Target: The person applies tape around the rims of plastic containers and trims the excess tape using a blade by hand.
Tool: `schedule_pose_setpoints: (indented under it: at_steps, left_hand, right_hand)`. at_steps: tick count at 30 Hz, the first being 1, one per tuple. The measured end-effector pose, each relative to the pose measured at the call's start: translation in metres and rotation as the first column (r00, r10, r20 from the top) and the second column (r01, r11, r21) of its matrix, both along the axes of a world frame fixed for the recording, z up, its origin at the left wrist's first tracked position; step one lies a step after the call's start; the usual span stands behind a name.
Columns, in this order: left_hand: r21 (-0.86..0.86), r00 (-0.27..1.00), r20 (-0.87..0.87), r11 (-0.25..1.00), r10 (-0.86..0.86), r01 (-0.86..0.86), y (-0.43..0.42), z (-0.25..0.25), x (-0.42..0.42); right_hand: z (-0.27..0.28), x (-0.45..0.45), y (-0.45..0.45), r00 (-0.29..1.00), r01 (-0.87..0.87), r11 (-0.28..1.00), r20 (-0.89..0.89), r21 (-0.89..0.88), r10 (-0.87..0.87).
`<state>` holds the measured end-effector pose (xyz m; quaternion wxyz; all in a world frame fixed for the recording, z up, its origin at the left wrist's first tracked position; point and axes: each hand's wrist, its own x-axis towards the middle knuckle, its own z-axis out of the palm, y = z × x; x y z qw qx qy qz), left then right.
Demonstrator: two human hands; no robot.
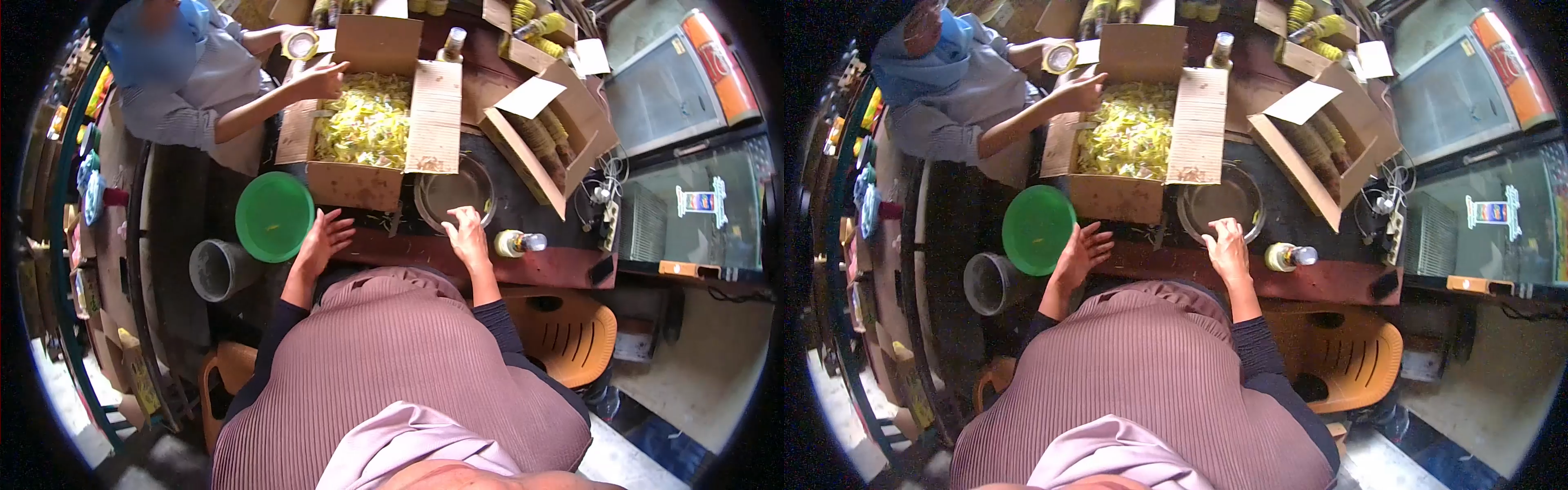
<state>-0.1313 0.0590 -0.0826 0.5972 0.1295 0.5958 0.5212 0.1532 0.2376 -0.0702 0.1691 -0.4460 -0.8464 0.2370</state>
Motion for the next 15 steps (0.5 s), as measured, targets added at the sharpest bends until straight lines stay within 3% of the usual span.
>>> schedule_pose_setpoints:
  at_steps: [2,8,10,12,15]
  left_hand:
    - [0.196,0.848,0.521,0.953,0.099,-0.232,0.002,0.012,-0.003]
    - [0.297,0.76,0.645,0.89,0.079,-0.345,0.023,0.028,0.001]
    - [0.318,0.662,0.747,0.841,0.062,-0.437,0.033,0.027,0.004]
    - [0.325,0.63,0.774,0.814,0.064,-0.481,0.045,0.029,0.008]
    - [0.386,0.663,0.748,0.784,0.044,-0.487,0.065,0.032,0.011]
  right_hand:
    - [-0.003,-0.02,-0.005,0.997,-0.074,0.997,-0.035,-0.035,0.072]
    - [0.008,-0.082,-0.027,0.881,-0.421,0.897,-0.296,-0.138,0.368]
    - [0.022,-0.101,-0.035,0.81,-0.547,0.813,-0.369,-0.198,0.455]
    - [0.033,-0.121,-0.041,0.662,-0.668,0.74,-0.516,-0.077,0.544]
    - [0.036,-0.138,-0.043,0.589,-0.725,0.688,-0.554,-0.039,0.589]
